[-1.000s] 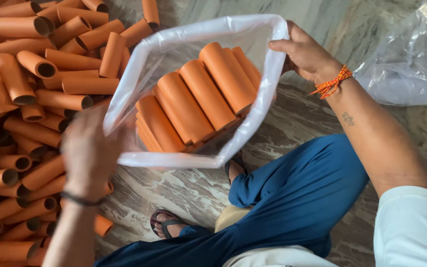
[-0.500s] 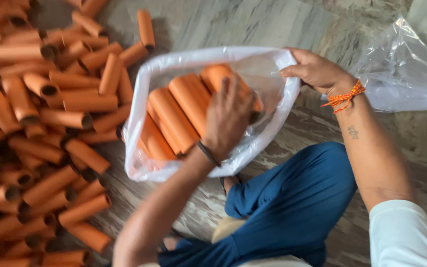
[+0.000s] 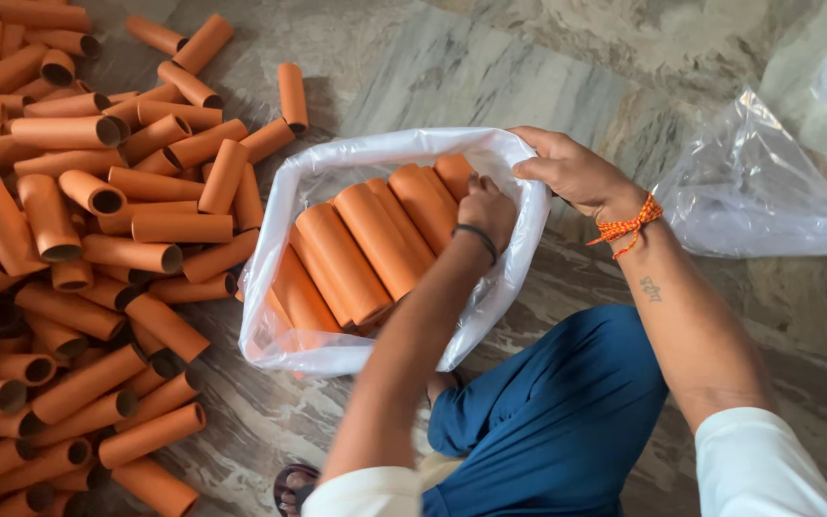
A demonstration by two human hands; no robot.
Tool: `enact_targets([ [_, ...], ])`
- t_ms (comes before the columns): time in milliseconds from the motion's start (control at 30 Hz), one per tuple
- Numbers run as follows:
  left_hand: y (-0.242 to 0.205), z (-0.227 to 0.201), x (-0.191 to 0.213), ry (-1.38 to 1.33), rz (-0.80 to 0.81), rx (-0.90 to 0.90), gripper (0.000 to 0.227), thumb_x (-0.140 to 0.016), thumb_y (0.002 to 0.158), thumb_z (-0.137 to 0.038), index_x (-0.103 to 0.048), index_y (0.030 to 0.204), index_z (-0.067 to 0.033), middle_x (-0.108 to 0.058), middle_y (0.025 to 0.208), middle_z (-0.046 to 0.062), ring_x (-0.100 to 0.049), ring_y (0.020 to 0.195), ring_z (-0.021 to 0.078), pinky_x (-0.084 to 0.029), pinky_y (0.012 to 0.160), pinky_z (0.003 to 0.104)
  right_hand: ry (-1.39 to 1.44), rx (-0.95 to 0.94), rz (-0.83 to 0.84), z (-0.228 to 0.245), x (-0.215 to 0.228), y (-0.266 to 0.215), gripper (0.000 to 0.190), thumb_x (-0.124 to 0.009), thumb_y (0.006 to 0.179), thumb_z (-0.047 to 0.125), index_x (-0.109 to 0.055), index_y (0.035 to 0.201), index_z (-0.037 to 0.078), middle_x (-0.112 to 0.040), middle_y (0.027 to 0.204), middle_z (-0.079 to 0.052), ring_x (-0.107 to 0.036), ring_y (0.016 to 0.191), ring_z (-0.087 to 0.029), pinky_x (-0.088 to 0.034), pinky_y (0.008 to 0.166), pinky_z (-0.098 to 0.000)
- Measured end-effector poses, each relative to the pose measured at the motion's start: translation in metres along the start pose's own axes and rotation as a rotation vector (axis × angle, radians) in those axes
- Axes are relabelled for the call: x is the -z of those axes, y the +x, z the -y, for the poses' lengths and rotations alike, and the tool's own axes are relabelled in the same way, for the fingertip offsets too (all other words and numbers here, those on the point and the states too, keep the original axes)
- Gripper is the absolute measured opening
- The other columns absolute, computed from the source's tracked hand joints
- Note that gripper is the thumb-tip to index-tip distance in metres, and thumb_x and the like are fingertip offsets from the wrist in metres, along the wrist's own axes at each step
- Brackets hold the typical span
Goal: The person sits on the floor and repeatedly picks up small orange cylindrical objects from a large pile. They place the cylinders into a clear plastic bag, arranging them in neat rows. The person continues this process, filling multiple bags with the cylinders.
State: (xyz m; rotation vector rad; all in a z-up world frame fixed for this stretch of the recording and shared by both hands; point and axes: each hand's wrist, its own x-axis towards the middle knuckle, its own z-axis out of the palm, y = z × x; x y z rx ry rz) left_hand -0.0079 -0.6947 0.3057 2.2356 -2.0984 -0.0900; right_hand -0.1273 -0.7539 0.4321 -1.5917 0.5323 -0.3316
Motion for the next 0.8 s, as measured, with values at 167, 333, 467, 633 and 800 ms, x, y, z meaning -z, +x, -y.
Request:
enact_targets([
  [167, -0.106, 0.063, 0.073, -0.064, -0.138, -0.038, 0.061, -0.072, 0.07, -0.048, -0.072, 0.109, -0.0013, -0.041, 0.141, 0.035, -0.032, 0.136, 0.0537, -0.031, 0.101, 0.076, 0.038, -0.018, -0.112, -0.007, 0.018, 0.003, 0.052, -0.057, 0.092, 0.008, -0.056, 0.142, -0.002, -0.065, 0.12, -0.005, -0.06, 0.106, -0.012, -0.05, 0.093, -0.028],
  [333, -0.164, 0.09, 0.089, 0.059, -0.246, 0.001, 0.051, -0.073, 0.076, -0.047, -0.072, 0.104, -0.0049, -0.047, 0.142, 0.029, -0.036, 0.14, 0.0491, -0.036, 0.104, 0.067, 0.003, -0.031, -0.136, -0.017, 0.022, 0.008, 0.054, -0.059, 0.091, 0.009, -0.057, 0.144, -0.001, -0.063, 0.114, -0.006, -0.058, 0.101, -0.014, -0.049, 0.088, -0.0294],
  [467, -0.132, 0.057, 0.085, -0.104, -0.384, -0.111, 0.034, -0.065, 0.095, -0.028, -0.067, 0.121, -0.0057, -0.051, 0.141, 0.028, -0.042, 0.14, 0.0461, -0.043, 0.104, 0.056, -0.001, 0.026, -0.128, -0.015, 0.022, 0.012, 0.052, -0.058, 0.091, 0.007, -0.056, 0.141, -0.003, -0.066, 0.121, -0.005, -0.061, 0.107, -0.012, -0.05, 0.094, -0.0269],
  [633, -0.065, 0.018, 0.053, -0.072, -0.419, -0.09, 0.039, -0.067, 0.089, -0.03, -0.063, 0.117, -0.0032, -0.05, 0.141, 0.029, -0.044, 0.135, 0.0506, -0.045, 0.103, 0.056, -0.042, 0.008, -0.096, -0.002, 0.01, 0.01, 0.053, -0.057, 0.09, 0.005, -0.055, 0.142, 0.0, -0.067, 0.122, -0.003, -0.061, 0.106, -0.009, -0.05, 0.092, -0.0258],
  [800, -0.109, 0.07, 0.051, -0.597, -0.403, -0.126, 0.065, -0.082, 0.08, -0.038, -0.059, 0.13, -0.0036, -0.048, 0.137, 0.033, -0.046, 0.13, 0.0502, -0.043, 0.107, 0.055, -1.058, 0.259, -0.351, 0.014, -0.018, 0.0, 0.069, -0.077, 0.083, 0.024, -0.056, 0.145, 0.003, -0.062, 0.126, -0.015, -0.059, 0.108, -0.031, -0.049, 0.091, -0.0425],
])
